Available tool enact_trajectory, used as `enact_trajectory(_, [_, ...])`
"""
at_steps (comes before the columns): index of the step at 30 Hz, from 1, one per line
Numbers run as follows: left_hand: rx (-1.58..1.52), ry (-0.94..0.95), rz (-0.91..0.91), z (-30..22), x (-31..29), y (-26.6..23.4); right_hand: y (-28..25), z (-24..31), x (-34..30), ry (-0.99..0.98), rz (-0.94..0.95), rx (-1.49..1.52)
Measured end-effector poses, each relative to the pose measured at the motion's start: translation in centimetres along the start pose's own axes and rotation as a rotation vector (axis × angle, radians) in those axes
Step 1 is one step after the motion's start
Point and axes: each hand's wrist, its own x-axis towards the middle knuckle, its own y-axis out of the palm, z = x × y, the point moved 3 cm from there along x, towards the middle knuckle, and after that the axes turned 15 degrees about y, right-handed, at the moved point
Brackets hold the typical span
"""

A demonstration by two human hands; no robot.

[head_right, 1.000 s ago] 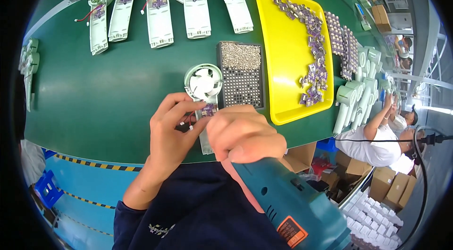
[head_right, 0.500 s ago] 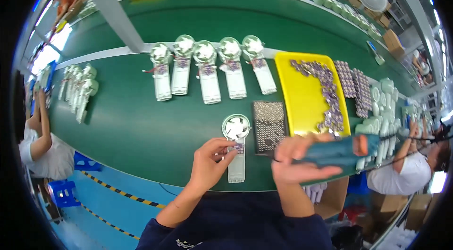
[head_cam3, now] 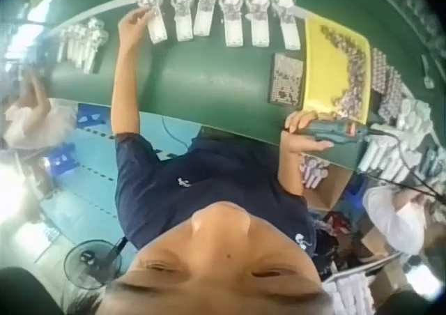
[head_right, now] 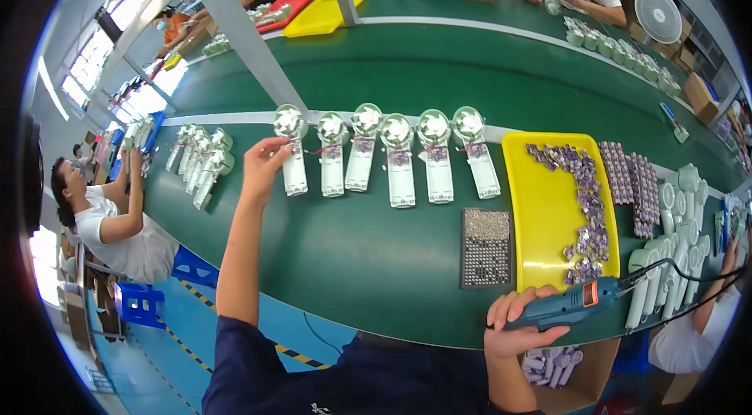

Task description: The person assembles portable handheld fans on a production line by securing fan housings and circuit boards with screws using an electric screwdriver.

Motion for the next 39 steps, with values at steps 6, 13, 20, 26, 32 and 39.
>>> enact_trajectory(6, [-0.111, -0.026, 0.215, 4.4, 3.4, 0.9, -2.0, -0.1, -1.9, 0.037, -0.078, 0.042])
enact_trajectory(13, [0.020, 0.031, 0.138, 1.6, 1.0, -0.4, -3.2, -0.6, -2.7, 0.121, -0.141, 0.052])
enact_trajectory(20, [1.430, 0.227, -0.288, 4.0, 2.9, -14.4, -3.8, -2.8, -4.3, 0.452, 0.166, 0.197])
enact_trajectory(26, [1.223, -0.350, -0.103, 7.9, 10.1, -22.4, -3.8, -2.7, -4.0, 0.515, 0.133, 0.135])
enact_trajectory(32, [1.055, -0.405, -0.012, 10.5, 11.8, -25.5, -3.2, -2.6, -3.8, 0.566, 0.110, 0.066])
enact_trajectory(39, [1.129, -0.325, 0.025, 6.3, 7.5, -19.8, -3.0, -3.1, -3.8, 0.567, 0.100, 0.023])
